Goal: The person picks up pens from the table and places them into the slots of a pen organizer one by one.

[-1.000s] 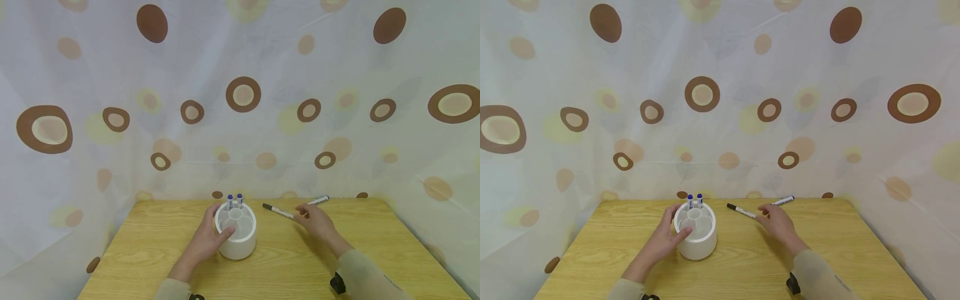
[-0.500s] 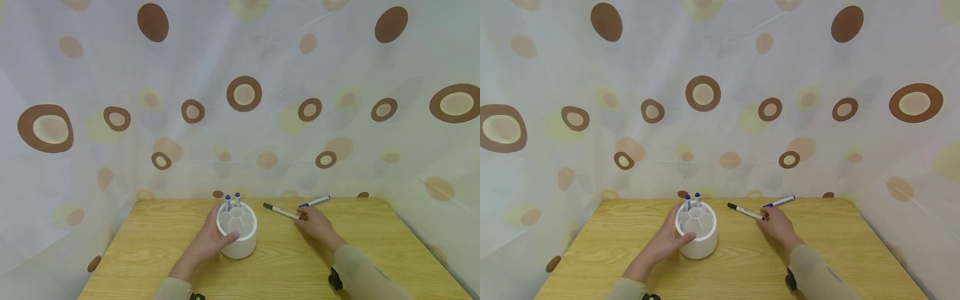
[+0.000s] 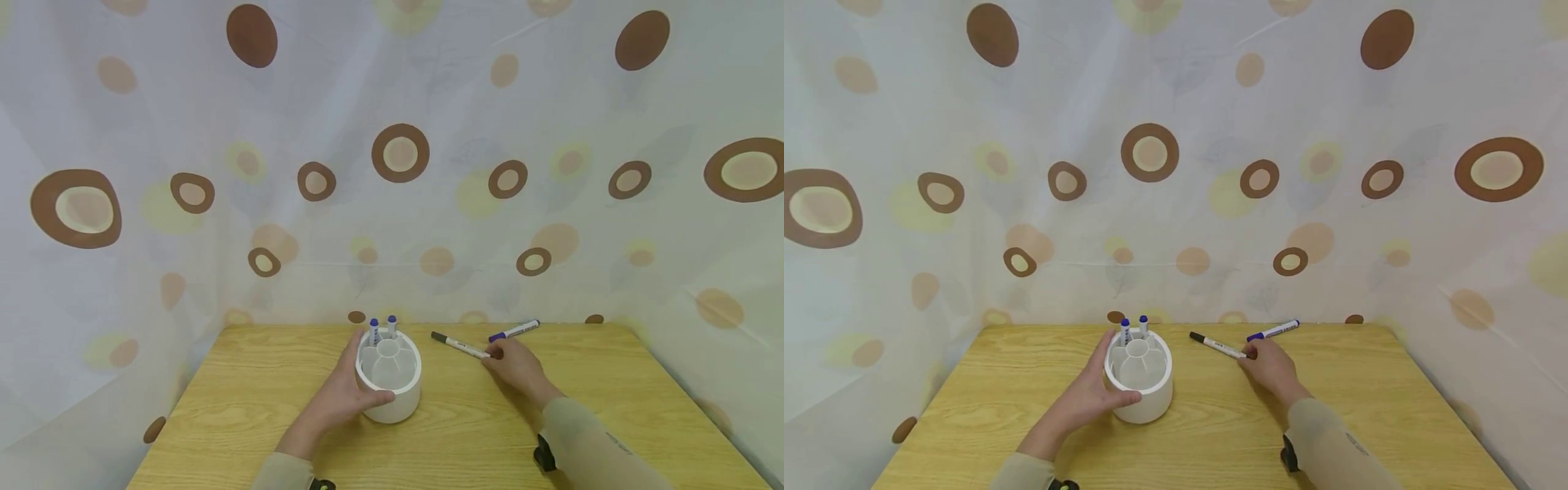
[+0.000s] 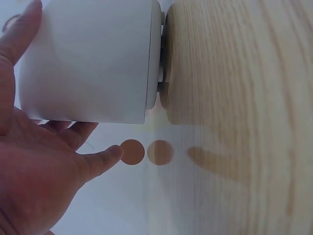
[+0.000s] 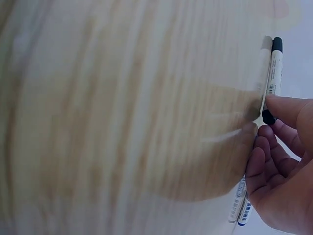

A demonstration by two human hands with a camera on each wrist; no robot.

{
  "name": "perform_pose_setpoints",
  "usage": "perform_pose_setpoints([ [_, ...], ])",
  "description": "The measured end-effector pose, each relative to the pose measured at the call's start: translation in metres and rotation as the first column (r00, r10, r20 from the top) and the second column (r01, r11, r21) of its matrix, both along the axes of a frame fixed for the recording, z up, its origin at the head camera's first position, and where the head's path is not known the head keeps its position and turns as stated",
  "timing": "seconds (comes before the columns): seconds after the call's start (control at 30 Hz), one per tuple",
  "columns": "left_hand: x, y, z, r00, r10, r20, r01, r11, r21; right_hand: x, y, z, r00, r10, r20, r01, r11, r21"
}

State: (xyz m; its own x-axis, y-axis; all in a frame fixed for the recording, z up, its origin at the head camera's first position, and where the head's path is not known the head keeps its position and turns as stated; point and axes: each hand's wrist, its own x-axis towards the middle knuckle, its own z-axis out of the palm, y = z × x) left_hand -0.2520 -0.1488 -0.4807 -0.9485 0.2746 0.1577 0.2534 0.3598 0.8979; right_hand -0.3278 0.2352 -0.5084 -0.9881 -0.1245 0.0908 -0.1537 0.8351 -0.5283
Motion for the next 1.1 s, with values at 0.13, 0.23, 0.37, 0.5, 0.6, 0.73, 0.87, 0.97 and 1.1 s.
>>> perform_pose_setpoints([
  [0.13,0.0,0.0,-0.001,1.0,0.013,0.005,-0.013,1.0,-0.025,0.004,0.002,0.001,1.0,-0.022,0.0,0.022,0.999,-0.028],
  [0.23,-0.001,0.001,-0.001,1.0,0.015,0.005,-0.015,0.999,-0.034,0.008,0.004,0.005,0.999,-0.041,0.012,0.041,0.997,-0.072],
  [0.37,-0.001,0.002,-0.001,1.0,0.015,0.006,-0.014,0.999,-0.035,0.014,0.005,0.016,0.998,-0.059,0.007,0.06,0.988,-0.14],
  [0.5,0.0,0.002,-0.002,1.0,0.019,0.007,-0.019,0.999,-0.033,0.021,0.004,0.03,0.997,-0.071,-0.031,0.065,0.982,-0.179],
  [0.6,-0.001,0.002,-0.002,1.0,0.023,0.003,-0.023,0.999,-0.025,0.026,0.001,0.041,0.996,-0.077,-0.052,0.065,0.975,-0.213],
  [0.73,-0.001,0.001,-0.003,1.0,0.025,0.001,-0.025,0.999,-0.02,0.031,-0.004,0.055,0.993,-0.08,-0.088,0.055,0.966,-0.252],
  [0.87,-0.002,0.001,-0.005,1.0,0.022,0.003,-0.022,0.999,-0.026,0.035,-0.009,0.066,0.99,-0.074,-0.123,0.037,0.959,-0.281],
  [0.97,-0.003,0.001,-0.006,1.0,0.02,-0.001,-0.02,0.999,-0.028,0.039,-0.013,0.073,0.986,-0.062,-0.152,0.014,0.954,-0.299],
  [1.1,-0.004,0.001,-0.007,1.0,0.015,-0.004,-0.015,1.0,-0.027,0.046,-0.021,0.086,0.98,-0.047,-0.193,-0.015,0.951,-0.308],
])
